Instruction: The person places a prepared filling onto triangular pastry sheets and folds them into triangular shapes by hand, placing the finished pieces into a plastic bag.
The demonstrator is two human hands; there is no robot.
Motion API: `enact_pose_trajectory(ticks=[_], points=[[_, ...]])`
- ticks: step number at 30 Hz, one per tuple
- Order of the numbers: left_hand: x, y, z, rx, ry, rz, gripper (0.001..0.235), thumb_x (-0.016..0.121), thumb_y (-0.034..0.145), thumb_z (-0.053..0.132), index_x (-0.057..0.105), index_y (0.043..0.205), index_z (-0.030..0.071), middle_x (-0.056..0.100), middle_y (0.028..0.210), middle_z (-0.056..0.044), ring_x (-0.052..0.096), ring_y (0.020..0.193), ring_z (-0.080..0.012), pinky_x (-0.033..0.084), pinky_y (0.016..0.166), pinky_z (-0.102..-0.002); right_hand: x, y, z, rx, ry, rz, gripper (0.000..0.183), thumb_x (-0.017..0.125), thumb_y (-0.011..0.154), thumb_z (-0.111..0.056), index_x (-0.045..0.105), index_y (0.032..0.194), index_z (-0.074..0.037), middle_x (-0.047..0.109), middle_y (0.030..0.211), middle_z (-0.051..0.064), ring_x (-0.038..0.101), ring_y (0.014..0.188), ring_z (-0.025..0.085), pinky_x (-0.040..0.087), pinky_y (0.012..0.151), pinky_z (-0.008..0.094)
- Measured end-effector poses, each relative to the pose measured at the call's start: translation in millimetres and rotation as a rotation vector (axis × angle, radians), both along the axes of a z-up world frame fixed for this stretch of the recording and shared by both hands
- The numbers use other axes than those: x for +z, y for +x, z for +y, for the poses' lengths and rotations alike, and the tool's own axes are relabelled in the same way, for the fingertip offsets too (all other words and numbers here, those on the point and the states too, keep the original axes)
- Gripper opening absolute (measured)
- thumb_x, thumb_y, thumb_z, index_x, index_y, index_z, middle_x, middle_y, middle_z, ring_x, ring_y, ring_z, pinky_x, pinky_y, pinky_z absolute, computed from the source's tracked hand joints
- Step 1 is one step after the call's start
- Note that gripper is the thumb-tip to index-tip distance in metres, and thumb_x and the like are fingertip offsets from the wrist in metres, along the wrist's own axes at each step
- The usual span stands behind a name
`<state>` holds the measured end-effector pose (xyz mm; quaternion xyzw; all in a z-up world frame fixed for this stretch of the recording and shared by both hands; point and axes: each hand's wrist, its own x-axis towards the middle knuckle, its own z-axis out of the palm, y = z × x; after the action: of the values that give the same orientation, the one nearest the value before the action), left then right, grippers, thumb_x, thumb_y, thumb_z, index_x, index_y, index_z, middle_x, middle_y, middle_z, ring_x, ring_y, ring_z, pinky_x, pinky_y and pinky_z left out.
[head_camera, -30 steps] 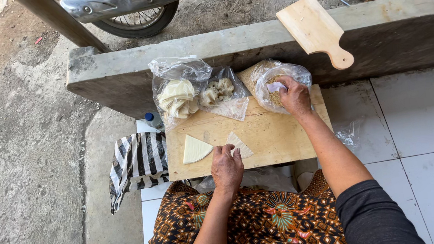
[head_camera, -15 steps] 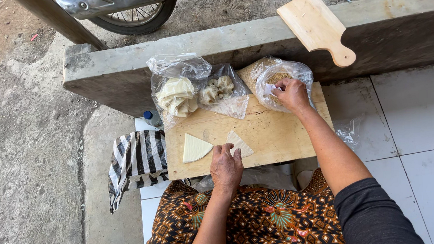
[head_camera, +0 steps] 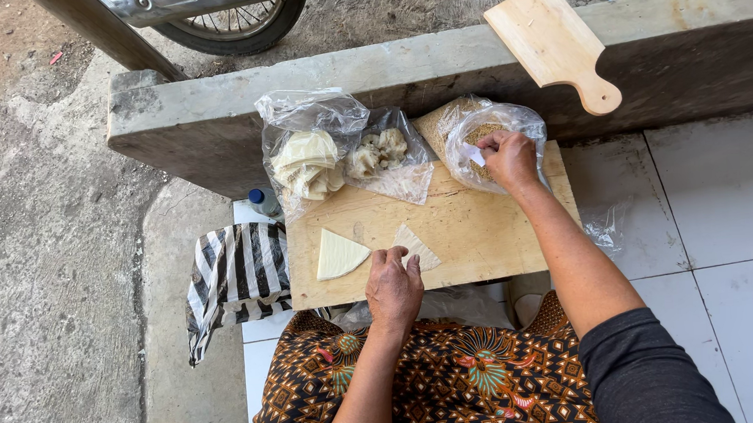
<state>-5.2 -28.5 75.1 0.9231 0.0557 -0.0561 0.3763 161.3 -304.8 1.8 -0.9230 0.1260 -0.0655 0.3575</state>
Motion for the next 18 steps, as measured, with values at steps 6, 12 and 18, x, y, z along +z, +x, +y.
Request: enact_pose_trajectory(ticks=[6, 12, 18], points=[[-2, 1, 0, -0.007, 0.0, 0.002, 0.029, 0.068, 0.094, 0.026, 0.07, 0.113, 0.004, 0.065, 0.107, -0.016, 0.07, 0.091, -0.0342, 0.056, 0.079, -0.045, -17, 0, 8, 0.053, -0.073, -0.117, 0.011, 0.079, 0.085, -0.01, 0.081, 0.095, -0.01, 0.079, 0.092, 0.009, 0.075, 0.079, 0.021, 0.059, 0.076, 0.034], [-4, 1, 1, -0.007, 0.003, -0.006, 0.028, 0.068, 0.095, 0.026, 0.07, 0.112, 0.004, 0.065, 0.105, -0.016, 0.07, 0.09, -0.0344, 0.056, 0.079, -0.045, -29, 1, 10, 0.071, -0.09, -0.054, 0.01, 0.077, 0.084, -0.007, 0.082, 0.093, -0.009, 0.079, 0.091, 0.01, 0.076, 0.078, 0.022, 0.06, 0.077, 0.034], [-6, 1, 4, 0.001, -0.016, -0.007, 0.028, 0.069, 0.094, 0.025, 0.07, 0.112, 0.004, 0.066, 0.104, -0.016, 0.07, 0.09, -0.0342, 0.056, 0.078, -0.045, -21, -1, 10, 0.026, 0.217, 0.102, 0.015, 0.076, 0.079, 0.001, 0.081, 0.092, -0.004, 0.078, 0.087, 0.011, 0.072, 0.072, 0.017, 0.058, 0.069, 0.032]])
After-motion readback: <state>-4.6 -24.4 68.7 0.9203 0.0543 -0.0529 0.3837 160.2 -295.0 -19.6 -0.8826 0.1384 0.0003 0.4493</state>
